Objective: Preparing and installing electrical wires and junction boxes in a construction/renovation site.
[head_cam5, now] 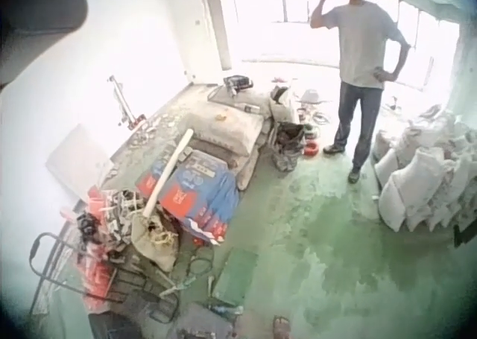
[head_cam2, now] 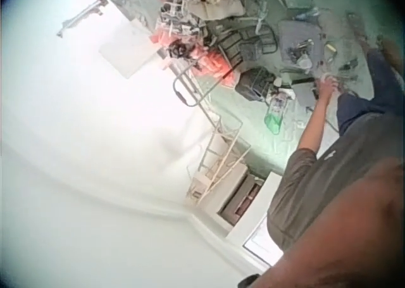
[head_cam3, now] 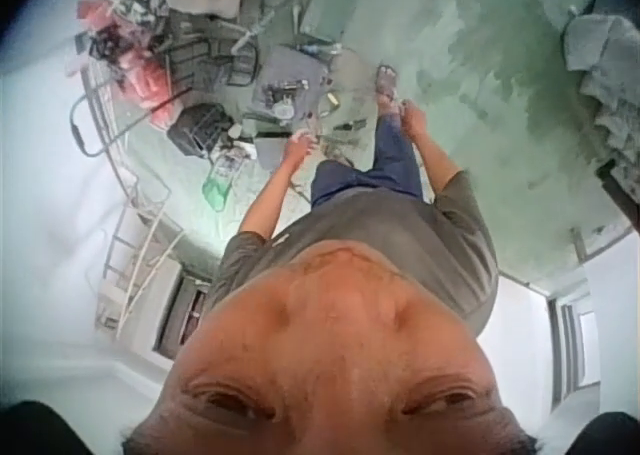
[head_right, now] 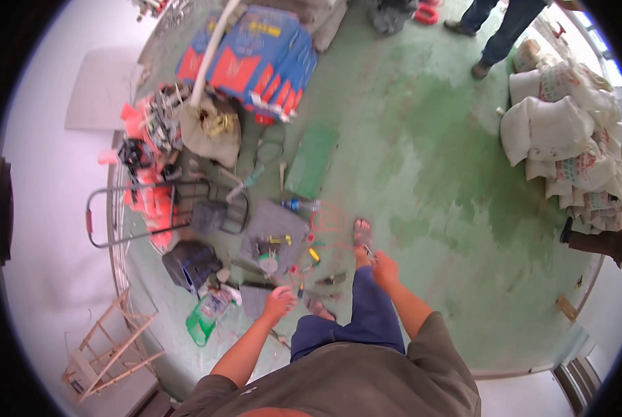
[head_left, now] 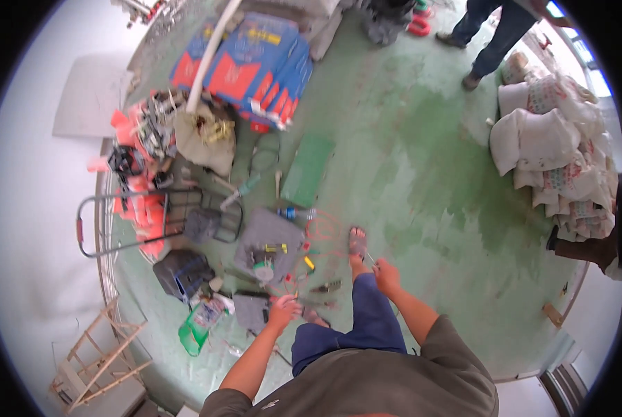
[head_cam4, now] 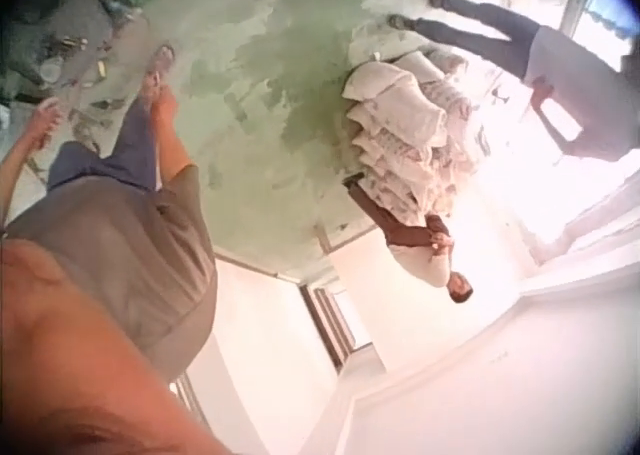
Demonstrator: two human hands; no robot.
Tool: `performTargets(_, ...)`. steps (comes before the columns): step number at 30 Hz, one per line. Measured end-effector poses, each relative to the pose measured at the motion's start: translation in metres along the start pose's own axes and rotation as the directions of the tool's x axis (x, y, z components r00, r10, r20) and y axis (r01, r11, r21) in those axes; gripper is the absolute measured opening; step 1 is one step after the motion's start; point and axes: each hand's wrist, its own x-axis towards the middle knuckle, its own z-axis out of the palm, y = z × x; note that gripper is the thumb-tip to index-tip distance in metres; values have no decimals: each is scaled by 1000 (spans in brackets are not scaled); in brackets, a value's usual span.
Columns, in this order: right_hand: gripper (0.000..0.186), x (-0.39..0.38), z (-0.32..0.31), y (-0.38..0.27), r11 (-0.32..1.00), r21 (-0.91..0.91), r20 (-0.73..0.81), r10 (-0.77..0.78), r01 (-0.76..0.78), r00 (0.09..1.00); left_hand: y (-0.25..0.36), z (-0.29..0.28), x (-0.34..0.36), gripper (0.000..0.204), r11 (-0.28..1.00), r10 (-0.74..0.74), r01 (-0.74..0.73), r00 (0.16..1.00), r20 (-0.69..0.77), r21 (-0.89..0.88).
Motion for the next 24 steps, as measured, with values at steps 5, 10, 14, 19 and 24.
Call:
performTargets(5,28,-17,-118,89,976,-87,32,203,-199,979,46,-34,-42,23,995,-57,67,991,-120,80)
performTargets(10,27,-52,-179,177,921,-133,-71,359,-366,931,57,-43,-67,17,974,-68,104,982,-176,203)
performTargets(14,21,-45,-200,202,929,-302,53,242,-215,969,58,-39,-52,19,973,-100,129,983,-153,191)
performTargets(19,18,10,-231,171,916,-365,16,188,-170,982,88,-26,28,19,873,-86,100,995,-51,477)
performTargets(24,16,112,-271,142,911,-412,84,49,-10,995,227,-20,148,12,406,302,-303,935,187,862)
